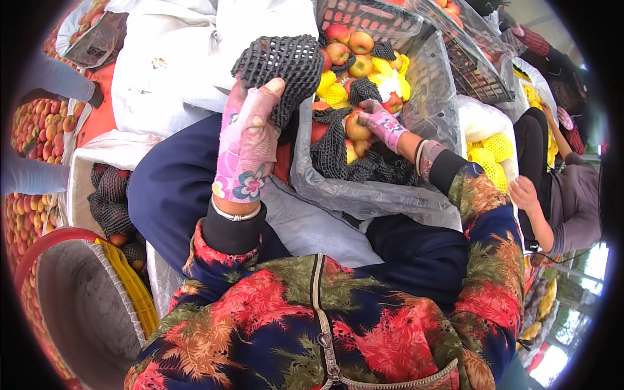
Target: The person sits among large piles of apples and repeatedly picks up individual apples, places them into black foam nets, and sets the netted apples into a basket. The person also handles yellow foam nets and places them into a container.
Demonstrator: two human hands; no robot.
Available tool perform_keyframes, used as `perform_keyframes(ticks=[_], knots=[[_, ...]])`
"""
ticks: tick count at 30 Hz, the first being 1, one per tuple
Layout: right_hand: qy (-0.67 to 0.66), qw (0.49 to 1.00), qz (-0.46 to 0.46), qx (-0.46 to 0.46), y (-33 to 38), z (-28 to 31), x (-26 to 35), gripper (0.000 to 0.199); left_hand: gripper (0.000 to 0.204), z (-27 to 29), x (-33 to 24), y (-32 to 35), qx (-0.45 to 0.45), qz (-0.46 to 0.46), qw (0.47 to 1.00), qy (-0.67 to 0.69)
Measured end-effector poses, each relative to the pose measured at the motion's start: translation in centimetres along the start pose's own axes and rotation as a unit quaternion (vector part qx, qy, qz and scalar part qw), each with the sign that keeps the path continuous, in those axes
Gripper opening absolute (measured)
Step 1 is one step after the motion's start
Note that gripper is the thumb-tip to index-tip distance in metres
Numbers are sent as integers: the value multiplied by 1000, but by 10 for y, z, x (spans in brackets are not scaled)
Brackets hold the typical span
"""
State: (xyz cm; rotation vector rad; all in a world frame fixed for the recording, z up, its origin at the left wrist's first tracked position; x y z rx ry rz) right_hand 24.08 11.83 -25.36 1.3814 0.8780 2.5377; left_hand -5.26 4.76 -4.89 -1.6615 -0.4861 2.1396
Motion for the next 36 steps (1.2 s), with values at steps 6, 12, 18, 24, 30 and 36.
perform_keyframes(ticks=[6, 12, 18, 24, 30, 36], knots=[[-222, 966, 69, 115, 80, 25, 75, 61, 46, -52, -2, 1, 26, 184, 918, 351], [-214, 944, 151, 201, 133, -5, 142, 65, 65, -109, -6, 15, 169, 124, 970, 124], [-67, 970, 167, 162, 144, 16, 167, 59, 55, -89, -19, 15, 85, 213, 794, 563], [-390, 847, 79, 352, 134, -64, 151, 46, 64, -96, -18, 19, 108, 190, 616, 757], [-488, 770, 189, 366, 139, -56, 183, 42, 63, -87, -19, 16, 109, 171, 604, 770], [-83, 950, 294, -62, 140, 23, 207, 12, 57, -62, -22, 4, 53, 164, 837, 520]])
Point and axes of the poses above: each hand's wrist, its own y-axis away from the middle knuckle, its own z-axis out of the back of the hand, x = y × z, the point moved 9 cm from there along -y, towards the middle knuckle, and after that the axes turned 7 degrees about x, right-handed, at the moved point
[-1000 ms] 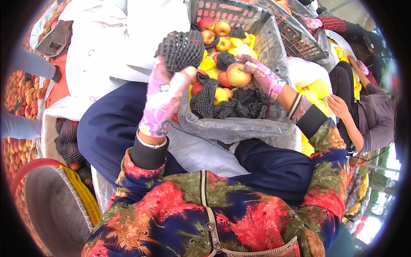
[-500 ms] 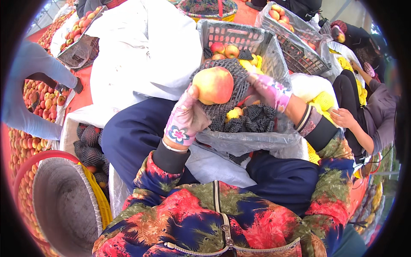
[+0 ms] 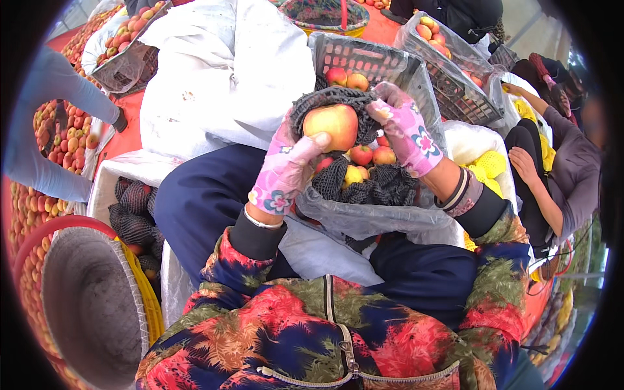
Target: The person sits among large piles of apples and repeatedly picks up individual apples, places them into black foam nets, and sets the netted apples into a basket. The person also handles yellow foam nets and places them into a container.
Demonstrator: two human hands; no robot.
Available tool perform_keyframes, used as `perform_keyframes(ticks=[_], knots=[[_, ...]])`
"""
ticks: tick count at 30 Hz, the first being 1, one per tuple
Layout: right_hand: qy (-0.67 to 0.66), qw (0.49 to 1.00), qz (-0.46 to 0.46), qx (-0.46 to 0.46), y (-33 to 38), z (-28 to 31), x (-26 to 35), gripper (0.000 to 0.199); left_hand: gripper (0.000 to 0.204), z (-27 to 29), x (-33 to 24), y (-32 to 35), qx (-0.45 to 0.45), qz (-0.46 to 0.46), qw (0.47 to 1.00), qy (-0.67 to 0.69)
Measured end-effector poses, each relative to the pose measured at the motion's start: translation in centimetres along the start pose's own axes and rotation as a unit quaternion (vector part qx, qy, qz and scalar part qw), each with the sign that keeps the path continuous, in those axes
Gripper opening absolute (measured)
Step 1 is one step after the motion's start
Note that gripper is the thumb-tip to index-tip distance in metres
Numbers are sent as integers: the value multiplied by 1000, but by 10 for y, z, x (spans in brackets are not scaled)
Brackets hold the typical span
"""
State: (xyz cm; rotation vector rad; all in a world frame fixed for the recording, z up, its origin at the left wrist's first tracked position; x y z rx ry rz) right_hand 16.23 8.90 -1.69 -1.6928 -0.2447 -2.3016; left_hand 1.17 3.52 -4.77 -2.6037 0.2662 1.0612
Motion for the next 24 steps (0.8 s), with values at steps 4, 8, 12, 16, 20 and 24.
perform_keyframes(ticks=[4, 8, 12, 16, 20, 24], knots=[[345, 890, 298, 19, 39, -48, 85, 18, 55, 15, -21, 1, -84, -111, 977, -160], [325, 894, 285, 120, 50, -77, 74, 23, 63, 27, -45, 14, -116, -227, 905, -339], [4, 998, 56, 3, 10, -23, 15, 25, 65, 4, -59, 21, -99, -311, 818, -474], [-169, 976, -86, 109, 21, -64, 14, 47, 65, -19, -57, 26, -78, -334, 764, -547], [-345, 907, -111, 215, 37, -101, 2, 45, 64, -12, -49, 25, -109, -338, 747, -562], [-311, 905, -148, 251, 45, -115, -17, 44, 64, -11, -50, 28, -122, -351, 740, -560]])
Point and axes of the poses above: each hand's wrist, its own y-axis away from the middle knuckle, its own z-axis out of the back of the hand, x = y × z, the point moved 9 cm from there along -y, towards the middle knuckle, and after that the axes turned 7 degrees about x, right-handed, at the moved point
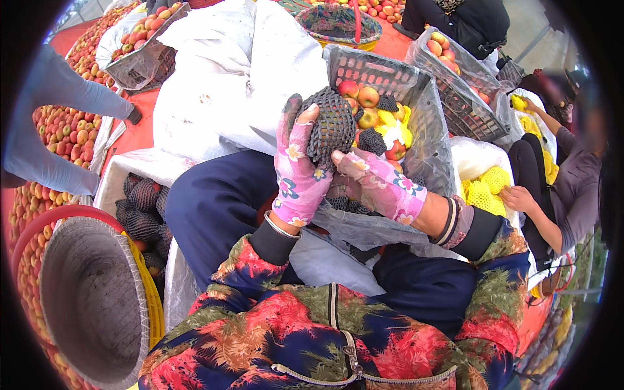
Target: The person sits among large piles of apples and repeatedly picks up individual apples, places them into black foam nets, and sets the netted apples into a basket. The person also handles yellow foam nets and places them into a container.
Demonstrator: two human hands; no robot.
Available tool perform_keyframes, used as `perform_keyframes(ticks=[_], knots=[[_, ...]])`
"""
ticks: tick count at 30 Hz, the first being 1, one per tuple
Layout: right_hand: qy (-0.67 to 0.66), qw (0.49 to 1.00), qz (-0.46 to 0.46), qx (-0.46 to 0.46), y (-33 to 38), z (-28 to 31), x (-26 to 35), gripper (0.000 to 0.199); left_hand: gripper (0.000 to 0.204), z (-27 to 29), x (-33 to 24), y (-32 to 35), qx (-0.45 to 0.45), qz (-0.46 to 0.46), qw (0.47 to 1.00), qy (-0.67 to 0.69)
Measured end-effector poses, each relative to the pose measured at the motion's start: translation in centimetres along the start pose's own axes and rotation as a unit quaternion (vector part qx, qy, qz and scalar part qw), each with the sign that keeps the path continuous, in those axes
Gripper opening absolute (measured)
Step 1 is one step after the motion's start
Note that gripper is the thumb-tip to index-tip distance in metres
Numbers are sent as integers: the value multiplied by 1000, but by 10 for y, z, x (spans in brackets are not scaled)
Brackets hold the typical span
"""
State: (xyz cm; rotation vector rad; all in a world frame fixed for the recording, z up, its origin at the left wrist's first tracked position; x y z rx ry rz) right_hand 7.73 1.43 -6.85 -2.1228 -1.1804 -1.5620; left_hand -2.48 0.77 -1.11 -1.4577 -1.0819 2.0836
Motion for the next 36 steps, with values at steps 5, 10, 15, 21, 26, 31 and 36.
perform_keyframes(ticks=[5, 10, 15, 21, 26, 31, 36], knots=[[-79, 995, 55, -4, 2, 13, 19, 55, 70, 4, -3, -2, 14, -14, 999, -48], [-79, 994, 75, -15, -11, 15, 23, 47, 73, -12, -7, 6, 41, -19, 996, -83], [-28, 985, 141, -100, -6, 32, 33, 41, 84, -28, -14, 14, 91, 14, 996, -23], [352, 900, 235, -103, 3, 17, 80, 85, 76, -22, 10, 15, 62, 307, 805, 504], [359, 889, 284, -22, 9, -36, 88, 84, 73, 2, 4, 16, 69, 263, 822, 500], [519, 791, 322, -27, 12, -77, 88, 85, 70, 47, -5, 24, -4, 229, 859, 458], [555, 748, 363, 17, -4, -124, 91, 80, 77, 102, -10, 23, -54, 219, 879, 419]])
Point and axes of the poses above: each hand's wrist, its own y-axis away from the middle knuckle, its own z-axis out of the back of the hand, x = y × z, the point moved 9 cm from there along -y, towards the middle knuckle, and after that the axes turned 7 degrees about x, right-handed, at the moved point
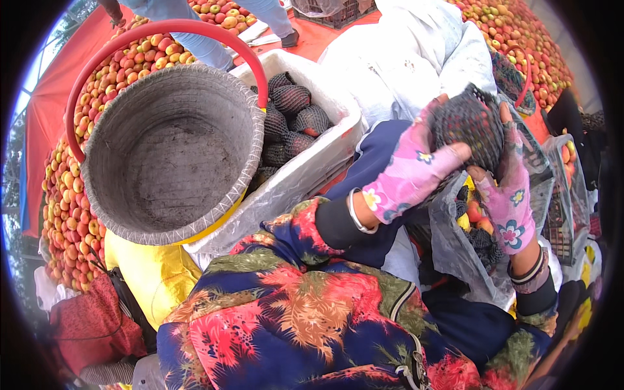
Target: The person sits among large piles of apples and repeatedly picks up individual apples, places them into black foam nets, and sets the netted apples into a basket. The person also handles yellow foam nets and places them into a container.
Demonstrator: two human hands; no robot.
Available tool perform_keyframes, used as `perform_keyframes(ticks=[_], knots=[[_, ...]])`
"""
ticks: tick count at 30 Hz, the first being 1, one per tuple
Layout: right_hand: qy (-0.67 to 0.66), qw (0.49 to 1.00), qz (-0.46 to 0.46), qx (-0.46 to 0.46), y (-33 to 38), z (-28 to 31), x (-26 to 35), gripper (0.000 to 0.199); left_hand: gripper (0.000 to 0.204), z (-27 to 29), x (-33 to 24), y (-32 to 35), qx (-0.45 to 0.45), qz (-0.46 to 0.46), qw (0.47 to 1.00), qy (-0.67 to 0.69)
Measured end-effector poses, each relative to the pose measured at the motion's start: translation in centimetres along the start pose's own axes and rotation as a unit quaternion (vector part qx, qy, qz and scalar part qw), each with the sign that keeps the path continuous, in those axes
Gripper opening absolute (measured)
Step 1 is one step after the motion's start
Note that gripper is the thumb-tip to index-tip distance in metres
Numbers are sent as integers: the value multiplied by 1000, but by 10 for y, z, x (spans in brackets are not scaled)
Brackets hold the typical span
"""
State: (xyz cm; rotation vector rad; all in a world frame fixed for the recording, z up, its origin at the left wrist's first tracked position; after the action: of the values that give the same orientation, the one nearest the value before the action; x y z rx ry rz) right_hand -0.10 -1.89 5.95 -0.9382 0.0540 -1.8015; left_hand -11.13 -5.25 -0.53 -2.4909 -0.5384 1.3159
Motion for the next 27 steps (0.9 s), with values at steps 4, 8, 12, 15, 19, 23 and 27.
perform_keyframes(ticks=[4, 8, 12, 15, 19, 23, 27], knots=[[-59, 987, -149, 28, 9, 17, -22, 69, 36, 60, -28, 2, -151, 51, 979, 128], [-117, 977, -175, -37, 24, 53, -92, 55, 31, 203, -11, 28, -229, 88, 941, 234], [-124, 925, -357, -23, 86, 81, -166, 47, 45, 304, 2, 77, -365, 81, 880, 293], [-178, 853, -490, 13, 158, 63, -226, 39, 56, 294, 8, 91, -401, 137, 809, 407], [-127, 804, -550, 187, 225, 7, -264, 32, 58, 226, -20, 81, -241, 221, 918, 224], [80, 816, -434, 373, 236, -41, -289, 38, 51, 61, -17, 21, 13, 177, 963, 200], [131, 817, -447, 339, 247, -38, -298, 34, 48, -48, 38, -56, 173, 185, 929, 271]])
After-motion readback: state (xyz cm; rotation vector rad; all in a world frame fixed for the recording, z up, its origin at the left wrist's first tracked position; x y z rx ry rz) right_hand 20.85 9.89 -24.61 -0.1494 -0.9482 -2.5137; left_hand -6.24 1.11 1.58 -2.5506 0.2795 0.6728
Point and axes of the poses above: each hand's wrist, its own y-axis away from the middle knuckle, its own z-axis out of the back of the hand, x = y × z, the point moved 9 cm from there along -y, towards the middle knuckle, and after that the axes turned 7 degrees about x, right-handed, at the moved point
